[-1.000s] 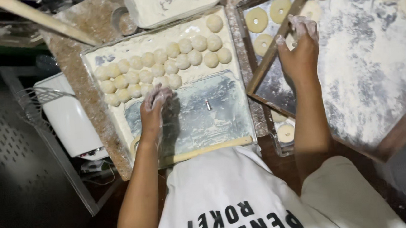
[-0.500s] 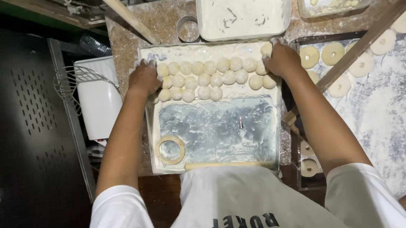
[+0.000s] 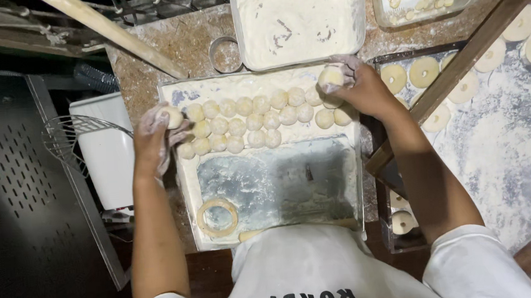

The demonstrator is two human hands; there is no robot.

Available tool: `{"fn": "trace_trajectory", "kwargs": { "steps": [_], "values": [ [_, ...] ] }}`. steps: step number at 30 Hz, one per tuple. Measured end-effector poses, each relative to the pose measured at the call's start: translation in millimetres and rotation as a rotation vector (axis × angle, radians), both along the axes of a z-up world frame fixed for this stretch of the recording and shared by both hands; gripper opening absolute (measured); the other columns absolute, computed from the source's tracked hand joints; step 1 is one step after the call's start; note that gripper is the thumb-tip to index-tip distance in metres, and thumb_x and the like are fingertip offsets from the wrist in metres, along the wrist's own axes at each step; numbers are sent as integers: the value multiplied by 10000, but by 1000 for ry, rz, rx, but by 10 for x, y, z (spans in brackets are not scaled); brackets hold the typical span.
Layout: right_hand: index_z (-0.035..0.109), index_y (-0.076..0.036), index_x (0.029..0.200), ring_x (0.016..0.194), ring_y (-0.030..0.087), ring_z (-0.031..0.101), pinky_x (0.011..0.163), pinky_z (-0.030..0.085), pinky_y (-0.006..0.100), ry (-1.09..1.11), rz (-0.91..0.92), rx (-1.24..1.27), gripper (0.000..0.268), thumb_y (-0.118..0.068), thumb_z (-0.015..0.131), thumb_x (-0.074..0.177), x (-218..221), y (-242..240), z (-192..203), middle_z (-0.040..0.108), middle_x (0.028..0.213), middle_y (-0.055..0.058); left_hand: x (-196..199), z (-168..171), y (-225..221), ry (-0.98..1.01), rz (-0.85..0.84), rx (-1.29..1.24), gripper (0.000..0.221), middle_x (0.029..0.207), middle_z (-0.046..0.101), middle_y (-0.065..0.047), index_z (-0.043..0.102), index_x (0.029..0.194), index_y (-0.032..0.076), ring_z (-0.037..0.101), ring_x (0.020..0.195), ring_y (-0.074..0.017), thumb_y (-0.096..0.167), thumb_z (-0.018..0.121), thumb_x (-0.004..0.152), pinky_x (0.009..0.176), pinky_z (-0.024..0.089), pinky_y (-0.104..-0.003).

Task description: The person prepares donuts by flattening portions of dough with a rolling pin and using a circular cutter to shape them, then transfers the cut donuts to a floured wooden tray.

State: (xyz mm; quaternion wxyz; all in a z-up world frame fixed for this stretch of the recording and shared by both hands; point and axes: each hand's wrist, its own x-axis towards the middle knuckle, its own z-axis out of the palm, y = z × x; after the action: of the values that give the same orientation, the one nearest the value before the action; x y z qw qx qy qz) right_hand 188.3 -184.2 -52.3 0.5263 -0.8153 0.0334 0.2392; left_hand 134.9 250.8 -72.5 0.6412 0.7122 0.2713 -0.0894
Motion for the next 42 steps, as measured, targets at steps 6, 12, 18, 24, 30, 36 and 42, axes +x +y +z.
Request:
{"fn": "trace_trajectory", "kwargs": {
  "steps": [6,12,18,24,30,36,42],
  "values": [
    [615,-140,1255,1019,204,669,783,595,294,-84,-78,-154,385,-111,745,894,856,75,-670,694,1169,70,833,112,-1416,-107,-277,-134,434,1171,687,-176,591,1348,56,741,843,-220,-24,685,932,611,681,-234],
    [688,-58,1126,1029,363,673,849,521,436,29,264,-439,356,-284,602,865,1261,310,-1301,698,1149,192,1641,-778,-2180,-201,-933,473,365,1123,659,-145,664,1102,106,658,987,-298,12,615,752,806,516,-381],
    [506,-83,1367,1067,322,637,863,487,440,369,289,-508,562,-400,662,929,1213,361,-698,620,1307,162,1797,-1617,-2106,-66,-967,549,366,1211,656,-200,629,1169,84,639,1107,-363,314,662,886,930,487,-399],
    [510,-117,1374,1076,220,610,817,501,336,376,238,-300,563,-265,701,866,1344,370,-544,588,1320,92,1991,-1575,-2021,39,-1179,665,318,975,723,-160,686,948,78,707,924,-323,275,832,744,748,535,-411],
    [490,-59,1443,1206,383,582,907,540,398,115,193,-514,605,85,561,860,1402,455,-391,431,1495,224,2077,-1531,-2027,53,-1408,1192,777,1290,586,-233,350,1443,-71,683,1015,-377,107,703,775,736,587,-458],
    [565,-15,1364,1230,396,586,965,499,447,193,556,-572,580,-263,656,847,1348,552,-1174,583,1374,238,2060,-1422,-2135,98,-1440,944,408,1132,709,-261,672,1178,-46,711,1033,-423,171,728,836,858,583,-424],
    [565,-31,1366,1223,371,582,936,494,449,227,478,-562,587,-325,678,870,1357,342,-986,585,1378,197,2059,-1306,-1945,113,-1445,850,473,1275,643,-282,674,1200,-13,614,1183,-447,368,716,922,952,528,-479]
  ]
}}
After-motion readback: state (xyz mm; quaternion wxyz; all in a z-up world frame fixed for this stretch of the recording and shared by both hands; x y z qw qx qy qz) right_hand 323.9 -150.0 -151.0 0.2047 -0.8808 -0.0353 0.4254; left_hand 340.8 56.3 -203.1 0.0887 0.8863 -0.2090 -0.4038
